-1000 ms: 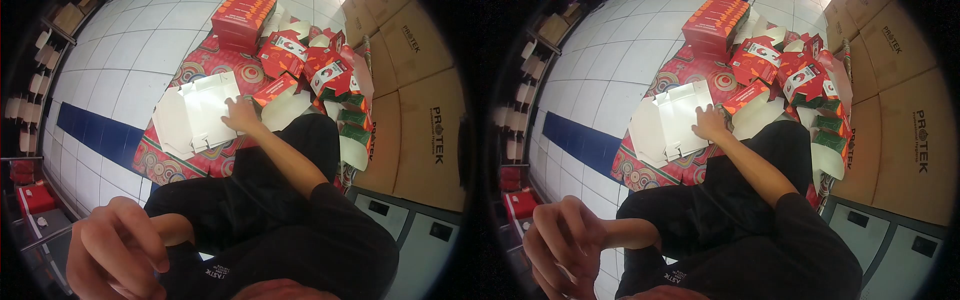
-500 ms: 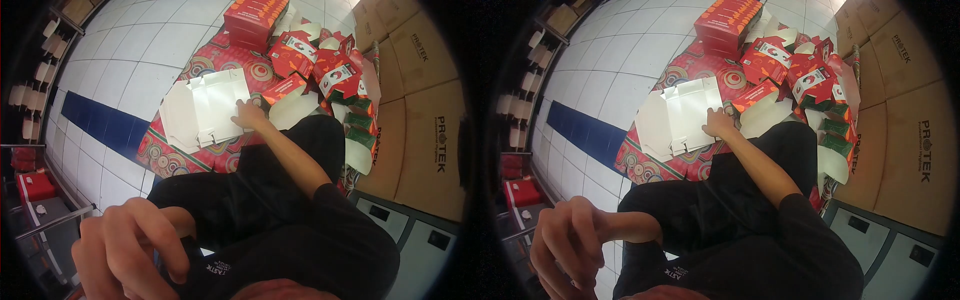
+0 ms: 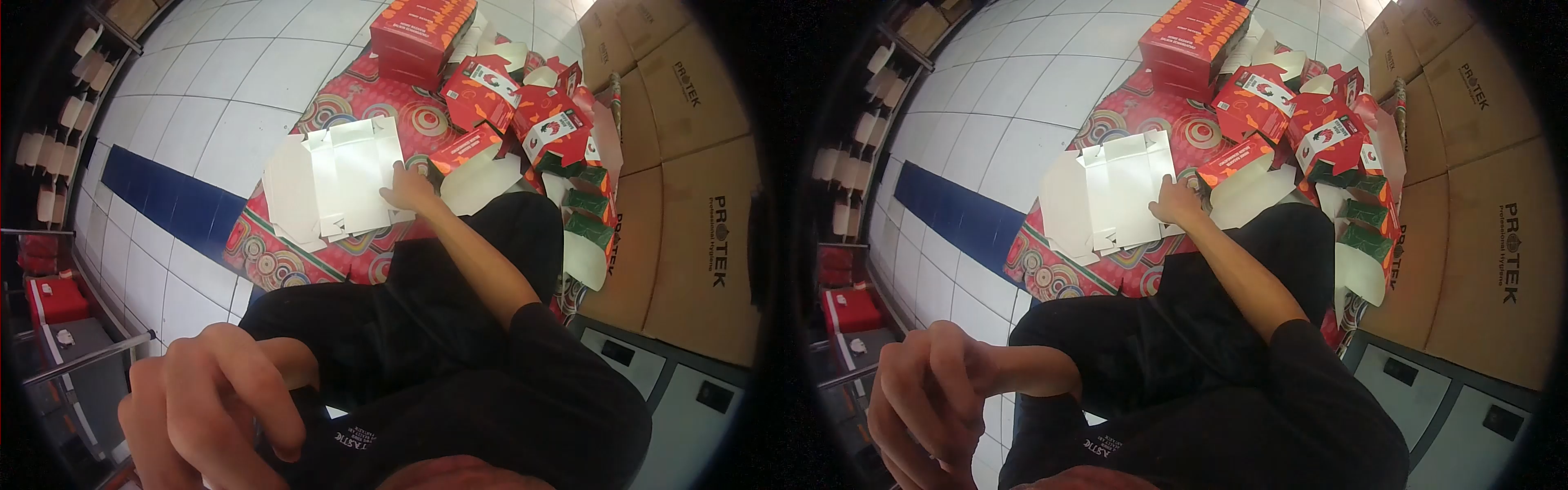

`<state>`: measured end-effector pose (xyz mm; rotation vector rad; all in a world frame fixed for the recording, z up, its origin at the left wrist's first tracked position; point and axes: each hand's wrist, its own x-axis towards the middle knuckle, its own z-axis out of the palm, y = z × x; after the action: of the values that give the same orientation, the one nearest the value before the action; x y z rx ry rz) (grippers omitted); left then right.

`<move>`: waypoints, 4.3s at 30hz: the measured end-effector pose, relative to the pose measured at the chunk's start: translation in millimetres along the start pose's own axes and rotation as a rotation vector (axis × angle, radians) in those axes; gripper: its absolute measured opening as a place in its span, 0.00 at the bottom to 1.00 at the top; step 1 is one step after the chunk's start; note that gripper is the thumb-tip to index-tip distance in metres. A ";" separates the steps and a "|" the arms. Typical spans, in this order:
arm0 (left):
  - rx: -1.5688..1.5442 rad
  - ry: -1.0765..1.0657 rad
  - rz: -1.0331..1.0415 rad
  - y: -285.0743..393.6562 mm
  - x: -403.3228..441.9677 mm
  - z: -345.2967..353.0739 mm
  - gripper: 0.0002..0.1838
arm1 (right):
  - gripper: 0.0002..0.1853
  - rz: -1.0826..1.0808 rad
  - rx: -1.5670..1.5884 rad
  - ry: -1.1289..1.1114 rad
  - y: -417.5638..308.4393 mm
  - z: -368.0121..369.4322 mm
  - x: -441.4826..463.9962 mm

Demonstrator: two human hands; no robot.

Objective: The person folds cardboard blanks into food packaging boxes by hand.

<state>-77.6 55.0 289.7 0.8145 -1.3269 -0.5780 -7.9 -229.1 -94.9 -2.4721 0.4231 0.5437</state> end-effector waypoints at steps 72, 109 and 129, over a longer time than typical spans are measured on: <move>0.285 0.781 0.437 -31.0 -0.8 54.7 0.19 | 0.34 -0.305 0.252 0.272 -4.6 16.7 9.5; 0.367 0.503 0.456 -34.0 1.6 35.7 0.15 | 0.32 -0.311 0.242 0.231 -11.0 14.5 4.0; 0.371 0.680 0.609 -49.1 -7.8 46.2 0.12 | 0.32 -0.312 0.255 0.221 -10.7 16.2 4.8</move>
<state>-120.4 22.7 248.0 0.7527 -0.9684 0.4160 -4.0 -211.9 -104.4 -2.2949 0.1705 0.0827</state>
